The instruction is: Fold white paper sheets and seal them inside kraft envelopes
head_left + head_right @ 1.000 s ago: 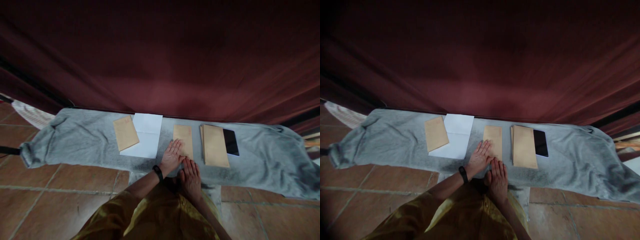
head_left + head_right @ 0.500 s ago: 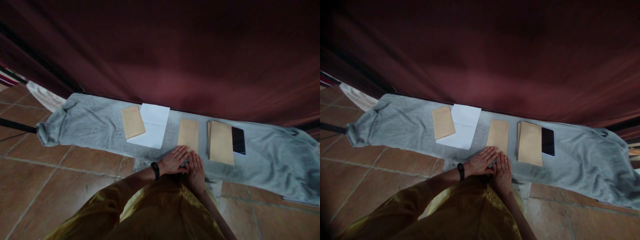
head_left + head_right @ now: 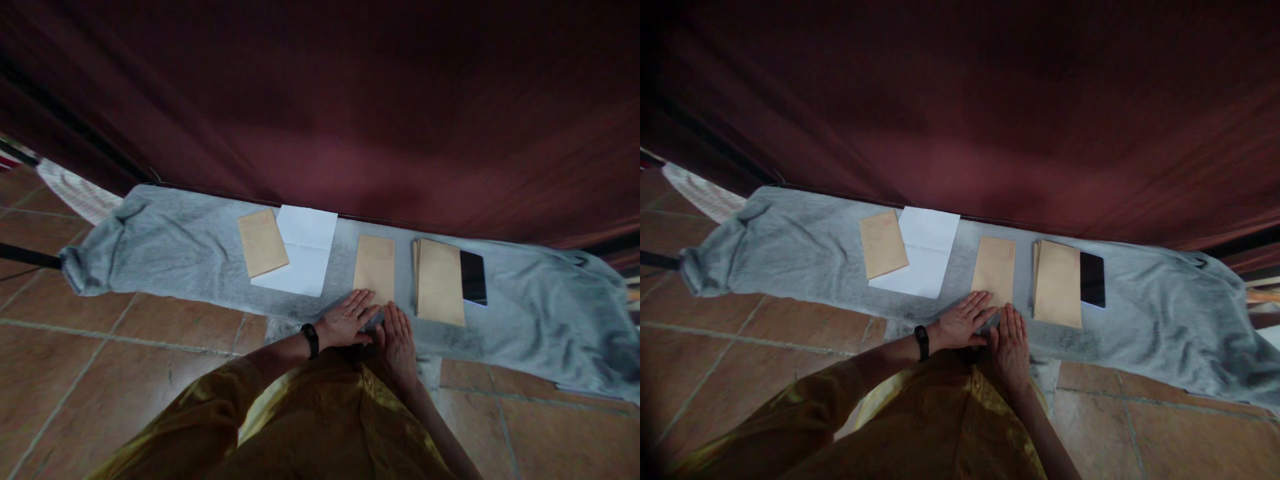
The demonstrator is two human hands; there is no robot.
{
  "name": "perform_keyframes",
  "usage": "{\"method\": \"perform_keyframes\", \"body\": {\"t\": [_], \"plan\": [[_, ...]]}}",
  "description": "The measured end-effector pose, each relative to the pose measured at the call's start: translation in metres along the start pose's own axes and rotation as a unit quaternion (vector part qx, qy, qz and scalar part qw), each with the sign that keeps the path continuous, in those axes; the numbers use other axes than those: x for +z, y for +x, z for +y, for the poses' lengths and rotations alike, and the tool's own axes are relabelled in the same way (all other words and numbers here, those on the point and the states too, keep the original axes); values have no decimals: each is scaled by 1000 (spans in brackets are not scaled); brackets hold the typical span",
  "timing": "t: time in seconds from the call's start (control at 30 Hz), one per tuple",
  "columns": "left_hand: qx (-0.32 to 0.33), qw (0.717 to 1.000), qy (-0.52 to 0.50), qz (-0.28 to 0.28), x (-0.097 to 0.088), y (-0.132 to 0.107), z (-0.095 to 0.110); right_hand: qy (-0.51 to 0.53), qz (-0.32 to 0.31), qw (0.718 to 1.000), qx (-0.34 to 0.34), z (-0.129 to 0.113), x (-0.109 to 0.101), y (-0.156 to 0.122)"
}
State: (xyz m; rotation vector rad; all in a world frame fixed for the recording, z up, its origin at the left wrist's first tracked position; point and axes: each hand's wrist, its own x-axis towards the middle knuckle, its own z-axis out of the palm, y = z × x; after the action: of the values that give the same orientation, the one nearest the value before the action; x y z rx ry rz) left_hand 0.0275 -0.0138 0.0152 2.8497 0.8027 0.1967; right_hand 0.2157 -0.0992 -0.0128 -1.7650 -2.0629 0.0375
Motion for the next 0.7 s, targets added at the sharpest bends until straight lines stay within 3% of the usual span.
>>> {"method": "perform_keyframes", "body": {"t": [0.23,0.7], "plan": [[0,1000,1,2,5,2,-1,3,-13,1000,-18,-13,6,6],[-22,999,24,32,9,-16,-6,-24,-11,1000,-7,-8,3,0]]}}
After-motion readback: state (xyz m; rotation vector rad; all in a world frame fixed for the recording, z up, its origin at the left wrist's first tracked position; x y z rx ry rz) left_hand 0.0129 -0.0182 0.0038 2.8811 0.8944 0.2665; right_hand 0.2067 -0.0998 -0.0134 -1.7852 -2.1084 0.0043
